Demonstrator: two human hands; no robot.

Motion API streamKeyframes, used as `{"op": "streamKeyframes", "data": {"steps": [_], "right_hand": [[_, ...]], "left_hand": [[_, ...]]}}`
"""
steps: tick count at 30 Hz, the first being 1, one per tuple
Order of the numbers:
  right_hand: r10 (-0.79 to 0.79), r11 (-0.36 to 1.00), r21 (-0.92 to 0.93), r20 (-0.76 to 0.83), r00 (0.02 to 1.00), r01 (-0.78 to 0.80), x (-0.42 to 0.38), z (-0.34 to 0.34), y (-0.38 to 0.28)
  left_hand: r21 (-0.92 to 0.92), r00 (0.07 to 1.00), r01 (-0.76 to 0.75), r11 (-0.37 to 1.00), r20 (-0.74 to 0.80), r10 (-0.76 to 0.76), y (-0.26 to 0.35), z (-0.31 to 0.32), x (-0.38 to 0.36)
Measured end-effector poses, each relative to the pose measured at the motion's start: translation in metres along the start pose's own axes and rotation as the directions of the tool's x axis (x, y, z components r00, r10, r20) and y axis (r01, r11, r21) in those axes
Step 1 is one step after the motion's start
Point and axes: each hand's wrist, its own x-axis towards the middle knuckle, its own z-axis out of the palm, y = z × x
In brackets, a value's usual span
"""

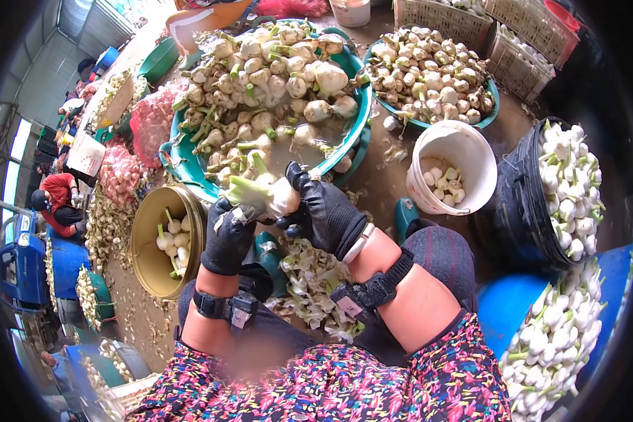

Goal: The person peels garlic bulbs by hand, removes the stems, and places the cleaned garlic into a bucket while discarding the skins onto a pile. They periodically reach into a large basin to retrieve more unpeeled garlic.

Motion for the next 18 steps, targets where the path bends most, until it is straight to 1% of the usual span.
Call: {"op": "streamKeyframes", "data": {"steps": [1, 2, 3, 4, 5, 6, 7, 8, 9, 10, 11, 12, 13, 15, 16, 17, 18], "right_hand": [[0.003, 1.0, 0.0, 0.001, 1.0, -0.003, -0.002, 0.007, -0.001], [-0.138, 0.985, -0.113, -0.058, 0.989, 0.13, -0.006, 0.02, -0.002], [-0.281, 0.94, -0.231, -0.099, 0.955, 0.252, -0.009, 0.03, -0.001], [-0.342, 0.9, -0.327, -0.115, 0.933, 0.289, -0.009, 0.032, 0.002], [-0.34, 0.9, -0.328, -0.117, 0.933, 0.287, -0.006, 0.026, 0.005], [-0.572, 0.608, -0.694, -0.045, 0.819, 0.386, -0.001, 0.015, 0.01], [-0.724, 0.183, -0.913, 0.125, 0.678, 0.365, 0.0, 0.016, 0.008], [-0.58, 0.567, -0.734, -0.034, 0.814, 0.374, -0.004, 0.018, 0.008], [-0.579, 0.57, -0.733, -0.037, 0.815, 0.372, -0.008, 0.02, 0.003], [-0.362, 0.786, -0.569, -0.108, 0.926, 0.241, -0.012, 0.02, -0.004], [-0.116, 0.926, -0.373, -0.123, 0.986, 0.062, -0.014, 0.021, -0.008], [-0.163, 0.934, -0.33, -0.049, 0.985, 0.138, -0.016, 0.024, -0.007], [-0.161, 0.934, -0.331, -0.048, 0.986, 0.136, -0.018, 0.024, -0.009], [-0.056, 0.947, -0.314, 0.039, 0.998, 0.065, -0.022, 0.025, -0.012], [-0.004, 0.95, -0.312, 0.083, 0.997, 0.03, -0.023, 0.025, -0.013], [-0.002, 0.949, -0.315, 0.084, 0.996, 0.028, -0.023, 0.026, -0.015], [-0.018, 0.929, -0.368, 0.087, 0.996, 0.049, -0.023, 0.028, -0.016]], "left_hand": [[0.24, 0.981, -0.195, 0.951, 0.049, 0.188, -0.002, -0.001, 0.0], [0.242, 0.982, -0.191, 0.951, 0.048, 0.185, -0.005, -0.002, 0.001], [0.336, 0.962, -0.271, 0.902, 0.061, 0.266, -0.007, -0.002, 0.003], [0.423, 0.935, -0.345, 0.838, 0.082, 0.344, -0.009, -0.002, 0.004], [0.421, 0.936, -0.343, 0.84, 0.08, 0.342, -0.009, -0.001, 0.003], [0.407, 0.944, -0.328, 0.852, 0.098, 0.316, -0.009, 0.001, 0.003], [0.394, 0.949, -0.314, 0.864, 0.118, 0.291, -0.007, 0.002, 0.003], [0.435, 0.926, -0.377, 0.818, 0.167, 0.338, -0.002, 0.0, 0.005], [0.434, 0.927, -0.375, 0.819, 0.169, 0.335, -0.002, 0.0, 0.004], [0.221, 0.982, -0.181, 0.958, 0.09, 0.165, -0.002, 0.0, 0.001], [-0.017, 0.998, 0.027, 0.999, 0.051, -0.026, -0.002, 0.0, -0.001], [-0.018, 0.998, 0.03, 0.999, 0.047, -0.029, -0.001, 0.001, -0.002], [-0.045, 0.997, 0.057, 0.997, 0.045, -0.055, 0.001, 0.002, -0.001], [-0.095, 0.993, 0.114, 0.989, 0.054, -0.11, 0.006, 0.001, -0.002], [-0.095, 0.993, 0.114, 0.989, 0.054, -0.11, 0.007, 0.001, -0.001], [-0.02, 0.997, 0.083, 0.996, 0.009, -0.083, 0.007, 0.001, 0.001], [0.056, 0.998, 0.056, 0.997, -0.033, -0.054, 0.007, 0.002, 0.001]]}}
